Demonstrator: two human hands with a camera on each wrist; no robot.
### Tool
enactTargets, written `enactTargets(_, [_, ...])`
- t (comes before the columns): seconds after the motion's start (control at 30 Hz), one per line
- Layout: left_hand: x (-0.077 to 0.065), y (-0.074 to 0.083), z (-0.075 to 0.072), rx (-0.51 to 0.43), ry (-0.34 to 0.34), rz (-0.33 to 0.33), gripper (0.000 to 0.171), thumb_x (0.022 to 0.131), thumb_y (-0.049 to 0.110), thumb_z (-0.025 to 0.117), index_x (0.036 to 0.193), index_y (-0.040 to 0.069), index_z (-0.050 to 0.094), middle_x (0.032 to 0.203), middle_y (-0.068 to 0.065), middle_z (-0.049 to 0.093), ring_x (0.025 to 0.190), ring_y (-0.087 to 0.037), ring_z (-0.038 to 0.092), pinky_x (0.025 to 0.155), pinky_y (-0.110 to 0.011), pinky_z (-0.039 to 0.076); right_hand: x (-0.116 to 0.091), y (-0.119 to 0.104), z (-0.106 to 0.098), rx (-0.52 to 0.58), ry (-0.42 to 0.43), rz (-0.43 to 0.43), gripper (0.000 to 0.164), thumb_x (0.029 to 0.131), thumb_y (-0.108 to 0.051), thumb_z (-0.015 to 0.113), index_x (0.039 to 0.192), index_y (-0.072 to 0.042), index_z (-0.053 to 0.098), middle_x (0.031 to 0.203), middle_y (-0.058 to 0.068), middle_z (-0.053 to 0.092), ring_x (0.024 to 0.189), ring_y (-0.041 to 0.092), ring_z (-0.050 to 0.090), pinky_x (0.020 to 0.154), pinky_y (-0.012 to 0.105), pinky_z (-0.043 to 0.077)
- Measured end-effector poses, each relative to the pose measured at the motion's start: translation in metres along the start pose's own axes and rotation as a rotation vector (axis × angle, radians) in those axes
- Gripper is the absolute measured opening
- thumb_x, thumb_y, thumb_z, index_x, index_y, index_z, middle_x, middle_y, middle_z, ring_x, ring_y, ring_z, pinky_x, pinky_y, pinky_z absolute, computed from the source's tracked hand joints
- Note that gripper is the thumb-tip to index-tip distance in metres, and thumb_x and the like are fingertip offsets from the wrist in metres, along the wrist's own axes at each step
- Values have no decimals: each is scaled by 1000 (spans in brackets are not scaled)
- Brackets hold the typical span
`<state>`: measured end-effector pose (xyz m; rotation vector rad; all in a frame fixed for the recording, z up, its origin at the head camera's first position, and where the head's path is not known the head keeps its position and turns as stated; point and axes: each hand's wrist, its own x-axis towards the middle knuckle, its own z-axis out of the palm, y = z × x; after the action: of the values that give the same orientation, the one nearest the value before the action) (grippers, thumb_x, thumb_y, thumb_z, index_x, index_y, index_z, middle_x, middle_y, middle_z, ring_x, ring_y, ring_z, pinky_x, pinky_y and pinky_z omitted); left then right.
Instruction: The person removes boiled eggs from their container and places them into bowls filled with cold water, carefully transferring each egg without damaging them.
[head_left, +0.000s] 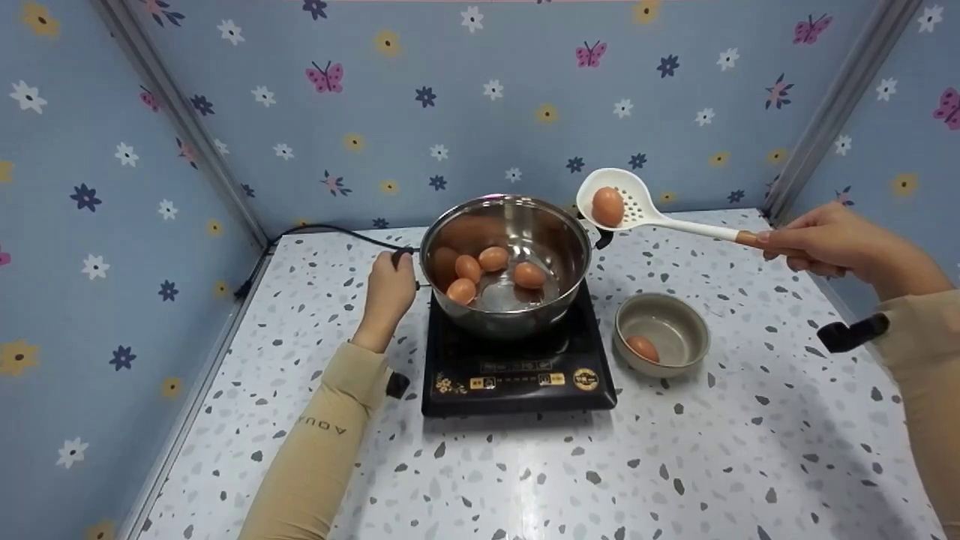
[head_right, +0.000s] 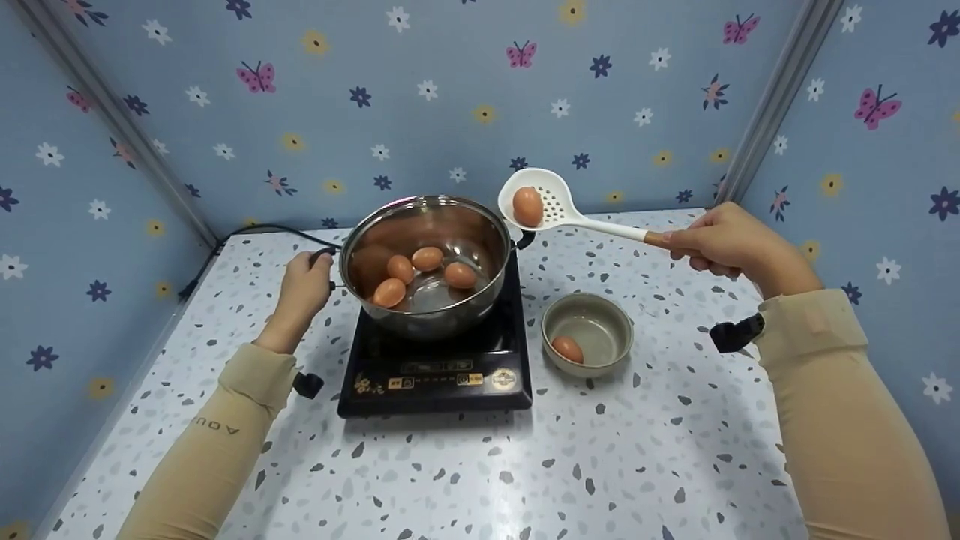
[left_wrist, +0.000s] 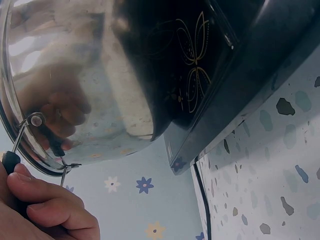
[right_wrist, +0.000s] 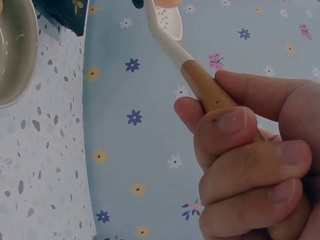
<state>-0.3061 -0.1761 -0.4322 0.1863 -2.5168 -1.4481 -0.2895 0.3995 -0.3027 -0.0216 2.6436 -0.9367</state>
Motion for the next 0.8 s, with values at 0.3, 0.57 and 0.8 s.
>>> enactTargets(0.3, [2,0,2,1,17,-2,34,115,21,42,117,-9,58,103,-22,59,94,-34,54,87,-49,46,-3,14,-2,6,20,18,41,111,-43,62,107,-8,83,64,-4,56,47,8,40,47,27,38])
enactTargets(0.57, [2,-1,2,9,19,-12,37,115,23,41,119,-9,58,109,-26,62,100,-36,57,93,-53,48,-5,26,-2,8,25,46,48,111,-47,61,111,-4,82,64,-4,56,48,8,41,47,27,38])
enactTargets(0.8, [2,0,1,10,8,-20,36,115,23,41,121,-9,58,115,-29,62,104,-39,58,97,-55,47,-6,37,0,16,22,44,48,112,-44,60,113,0,80,62,-5,54,46,7,39,46,28,38])
